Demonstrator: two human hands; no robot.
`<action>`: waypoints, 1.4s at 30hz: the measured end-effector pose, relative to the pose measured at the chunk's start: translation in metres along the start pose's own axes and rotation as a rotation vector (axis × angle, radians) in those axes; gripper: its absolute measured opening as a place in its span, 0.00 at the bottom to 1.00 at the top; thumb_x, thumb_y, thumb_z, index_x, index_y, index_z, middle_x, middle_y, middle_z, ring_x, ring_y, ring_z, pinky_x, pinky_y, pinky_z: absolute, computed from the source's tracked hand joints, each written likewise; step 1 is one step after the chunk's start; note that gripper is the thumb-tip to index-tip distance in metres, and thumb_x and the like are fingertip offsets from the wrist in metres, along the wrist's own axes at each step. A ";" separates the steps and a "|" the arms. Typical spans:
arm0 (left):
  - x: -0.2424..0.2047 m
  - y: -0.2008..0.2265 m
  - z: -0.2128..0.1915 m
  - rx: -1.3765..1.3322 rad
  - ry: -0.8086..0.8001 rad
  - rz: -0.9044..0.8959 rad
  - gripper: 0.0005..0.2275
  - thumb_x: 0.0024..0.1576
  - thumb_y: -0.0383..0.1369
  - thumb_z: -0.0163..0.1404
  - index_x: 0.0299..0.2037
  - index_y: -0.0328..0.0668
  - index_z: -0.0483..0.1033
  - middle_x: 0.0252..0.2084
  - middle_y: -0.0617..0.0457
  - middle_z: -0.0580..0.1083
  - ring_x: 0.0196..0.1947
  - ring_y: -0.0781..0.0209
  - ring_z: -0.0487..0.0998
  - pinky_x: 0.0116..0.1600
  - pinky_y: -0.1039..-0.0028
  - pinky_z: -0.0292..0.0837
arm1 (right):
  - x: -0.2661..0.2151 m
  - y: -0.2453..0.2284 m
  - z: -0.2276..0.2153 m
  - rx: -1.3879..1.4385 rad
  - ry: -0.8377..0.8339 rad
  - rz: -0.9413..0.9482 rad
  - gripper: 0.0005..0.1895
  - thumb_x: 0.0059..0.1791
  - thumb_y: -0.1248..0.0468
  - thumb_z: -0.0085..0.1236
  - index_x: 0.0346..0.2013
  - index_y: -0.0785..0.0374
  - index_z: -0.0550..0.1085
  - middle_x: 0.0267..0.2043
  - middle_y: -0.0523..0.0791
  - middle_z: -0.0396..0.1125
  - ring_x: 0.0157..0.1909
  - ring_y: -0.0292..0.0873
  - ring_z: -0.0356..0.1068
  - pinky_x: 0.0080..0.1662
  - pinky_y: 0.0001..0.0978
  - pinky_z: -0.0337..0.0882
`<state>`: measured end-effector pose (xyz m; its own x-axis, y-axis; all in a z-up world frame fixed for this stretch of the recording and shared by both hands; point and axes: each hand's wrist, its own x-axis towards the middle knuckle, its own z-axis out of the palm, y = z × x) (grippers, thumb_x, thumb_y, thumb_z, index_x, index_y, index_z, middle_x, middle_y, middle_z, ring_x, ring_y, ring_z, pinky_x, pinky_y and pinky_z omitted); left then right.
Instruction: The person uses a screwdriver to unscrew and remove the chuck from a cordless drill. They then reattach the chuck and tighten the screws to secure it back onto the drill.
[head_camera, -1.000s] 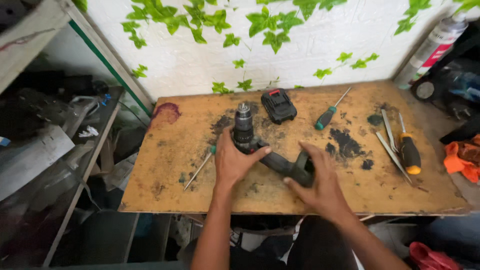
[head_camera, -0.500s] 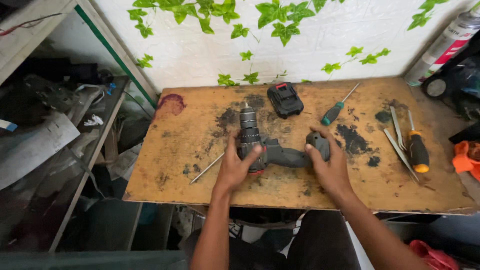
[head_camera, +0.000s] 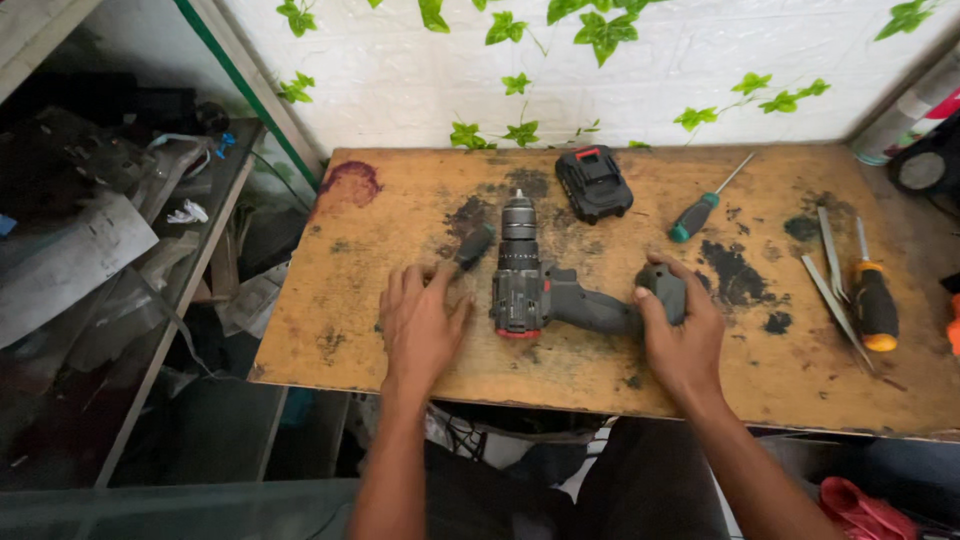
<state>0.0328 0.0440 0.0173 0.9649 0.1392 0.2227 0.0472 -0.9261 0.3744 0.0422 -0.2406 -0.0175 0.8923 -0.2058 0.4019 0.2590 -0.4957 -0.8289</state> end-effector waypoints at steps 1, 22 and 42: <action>0.002 -0.004 0.005 0.000 -0.002 -0.004 0.16 0.59 0.43 0.58 0.56 0.52 0.81 0.47 0.49 0.73 0.55 0.46 0.73 0.59 0.54 0.69 | 0.001 0.010 0.001 -0.001 -0.004 0.002 0.24 0.51 0.62 0.64 0.61 0.67 0.77 0.54 0.63 0.73 0.63 0.72 0.69 0.63 0.64 0.66; 0.011 -0.012 0.019 -1.264 0.326 -0.082 0.19 0.66 0.36 0.50 0.66 0.40 0.71 0.44 0.55 0.74 0.33 0.66 0.70 0.39 0.71 0.71 | 0.031 -0.029 0.004 -0.148 -0.154 0.403 0.23 0.52 0.52 0.56 0.60 0.55 0.80 0.57 0.48 0.73 0.56 0.57 0.71 0.46 0.62 0.67; 0.087 0.033 0.057 -1.950 0.110 0.344 0.13 0.66 0.27 0.55 0.60 0.42 0.73 0.52 0.52 0.76 0.44 0.65 0.75 0.47 0.71 0.76 | 0.098 -0.163 0.067 -0.048 -0.312 -0.750 0.27 0.64 0.59 0.57 0.75 0.53 0.58 0.49 0.52 0.74 0.41 0.51 0.76 0.42 0.48 0.79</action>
<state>0.1333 0.0051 -0.0021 0.8491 0.1577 0.5041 -0.4749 0.6456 0.5980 0.1125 -0.1233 0.1307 0.5517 0.4368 0.7105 0.8189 -0.4454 -0.3620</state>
